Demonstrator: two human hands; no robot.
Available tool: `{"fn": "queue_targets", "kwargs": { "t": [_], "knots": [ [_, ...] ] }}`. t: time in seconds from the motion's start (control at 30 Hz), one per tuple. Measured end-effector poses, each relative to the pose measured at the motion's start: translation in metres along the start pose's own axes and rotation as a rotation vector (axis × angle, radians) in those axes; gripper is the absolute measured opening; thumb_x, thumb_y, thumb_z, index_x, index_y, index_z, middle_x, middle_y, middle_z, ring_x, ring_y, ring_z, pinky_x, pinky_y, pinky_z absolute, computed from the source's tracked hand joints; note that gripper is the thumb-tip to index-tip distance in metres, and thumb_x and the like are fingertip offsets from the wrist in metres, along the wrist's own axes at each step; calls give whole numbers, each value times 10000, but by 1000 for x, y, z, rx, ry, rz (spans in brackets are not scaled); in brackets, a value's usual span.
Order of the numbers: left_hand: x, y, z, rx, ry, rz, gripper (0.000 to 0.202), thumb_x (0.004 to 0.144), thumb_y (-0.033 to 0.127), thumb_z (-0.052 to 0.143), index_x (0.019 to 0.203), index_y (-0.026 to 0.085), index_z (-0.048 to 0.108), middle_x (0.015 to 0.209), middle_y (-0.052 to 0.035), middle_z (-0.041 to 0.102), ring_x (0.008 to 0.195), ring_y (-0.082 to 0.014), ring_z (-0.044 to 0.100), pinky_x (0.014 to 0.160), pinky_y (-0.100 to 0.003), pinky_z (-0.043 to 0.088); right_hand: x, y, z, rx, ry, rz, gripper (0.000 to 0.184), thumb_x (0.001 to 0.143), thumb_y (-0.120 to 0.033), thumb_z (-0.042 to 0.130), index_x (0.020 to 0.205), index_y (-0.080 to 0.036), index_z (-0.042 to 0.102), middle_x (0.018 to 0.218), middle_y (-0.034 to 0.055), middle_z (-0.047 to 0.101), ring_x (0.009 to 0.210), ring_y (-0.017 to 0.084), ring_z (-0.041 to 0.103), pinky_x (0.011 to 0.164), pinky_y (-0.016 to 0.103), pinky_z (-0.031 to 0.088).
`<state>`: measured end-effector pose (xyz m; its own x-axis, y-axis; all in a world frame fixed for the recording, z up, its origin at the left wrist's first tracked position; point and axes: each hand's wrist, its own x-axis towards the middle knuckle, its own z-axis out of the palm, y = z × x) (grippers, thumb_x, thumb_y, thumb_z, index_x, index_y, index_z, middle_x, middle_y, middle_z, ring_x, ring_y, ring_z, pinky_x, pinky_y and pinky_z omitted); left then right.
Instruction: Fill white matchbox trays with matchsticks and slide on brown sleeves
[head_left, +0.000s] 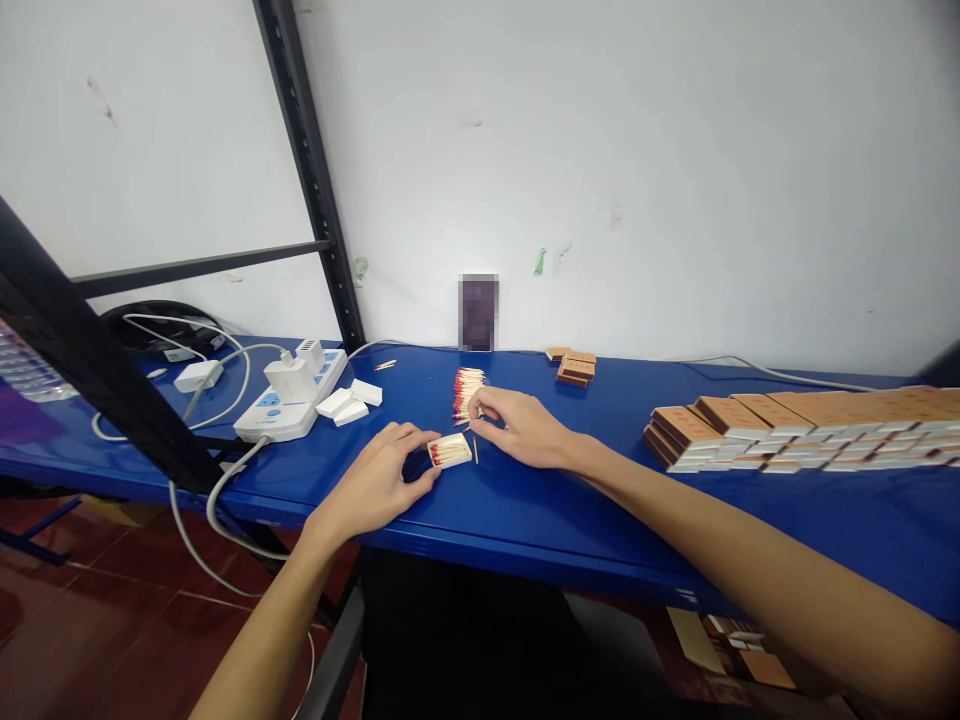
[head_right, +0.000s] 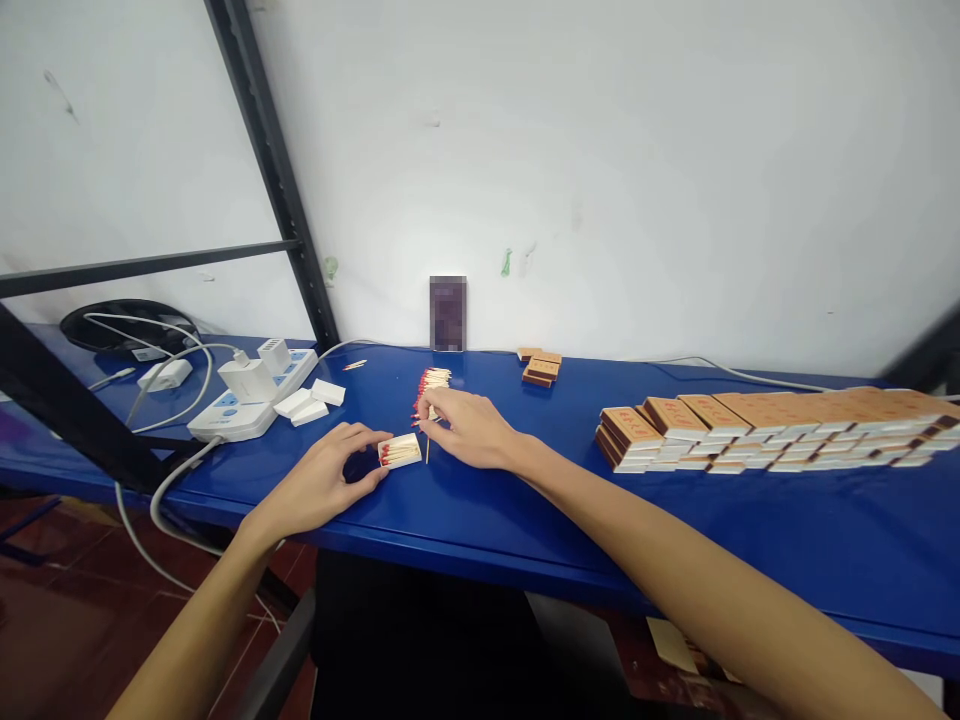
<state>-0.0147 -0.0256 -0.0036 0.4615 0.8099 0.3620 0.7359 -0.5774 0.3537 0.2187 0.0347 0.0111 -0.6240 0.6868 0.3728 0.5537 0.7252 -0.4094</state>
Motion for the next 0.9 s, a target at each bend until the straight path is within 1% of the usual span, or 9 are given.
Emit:
{"fn": "queue_targets", "kwargs": {
  "t": [0.1,0.2,0.27,0.37,0.5,0.6,0.67,0.8,0.9],
  "knots": [
    [0,0,0,3,-1,-6,329,903,314,551,1217,228,595,984,-42,631,920,-221,550,840,-367,447,0,4,0,-68,-111,6,85,893,-218,485,934,-213,559,755,-26,551,684,122,481,634,238,306],
    [-1,0,0,-5,6,-19,365,913,334,536,1264,232,554,994,-39,632,930,-222,555,854,-375,450,-2,3,4,-93,-199,-4,93,885,-204,474,892,-216,567,666,-42,516,618,113,460,604,237,287],
    [-1,0,0,-17,10,-23,370,920,336,528,1277,236,536,1029,-39,635,947,-220,562,880,-378,448,-3,2,6,-117,-192,6,59,866,-232,505,824,-212,541,672,-40,533,607,111,453,592,240,275],
    [-2,0,-1,-24,4,-21,354,939,346,497,1277,244,532,1083,-40,637,993,-225,568,931,-389,428,-5,0,7,-182,-176,30,124,823,-280,563,754,-207,490,714,-28,568,620,117,458,584,248,263],
    [-2,1,-2,-30,-15,-21,337,975,365,435,1275,258,547,1119,-37,629,1037,-230,554,944,-386,418,-7,-1,6,-234,-172,55,97,814,-270,550,764,-209,493,792,-6,600,670,134,500,601,253,281],
    [-2,2,-4,-28,-32,-12,343,999,357,380,1270,270,572,1075,-43,611,1005,-219,551,925,-375,427,-6,-1,4,-265,-159,86,53,808,-243,543,777,-210,515,871,11,620,717,146,529,600,257,292],
    [-2,2,-4,-27,-36,-8,358,1008,352,357,1282,276,574,1052,-48,592,988,-212,550,915,-367,431,-5,-1,3,-294,-167,121,41,809,-225,542,775,-209,527,883,19,629,721,151,539,593,262,290],
    [-1,1,-3,-19,-18,5,360,988,332,408,1313,261,544,1081,-53,576,997,-215,538,926,-369,426,-3,2,2,-346,-216,192,73,848,-224,534,778,-205,531,868,28,649,713,157,565,570,268,277],
    [-1,0,-1,-10,-1,-10,407,951,302,478,1356,262,494,1048,-44,584,952,-213,540,883,-360,443,-3,2,0,-390,-230,167,94,906,-233,476,834,-202,526,864,36,658,704,160,580,561,269,261]
  ]
}}
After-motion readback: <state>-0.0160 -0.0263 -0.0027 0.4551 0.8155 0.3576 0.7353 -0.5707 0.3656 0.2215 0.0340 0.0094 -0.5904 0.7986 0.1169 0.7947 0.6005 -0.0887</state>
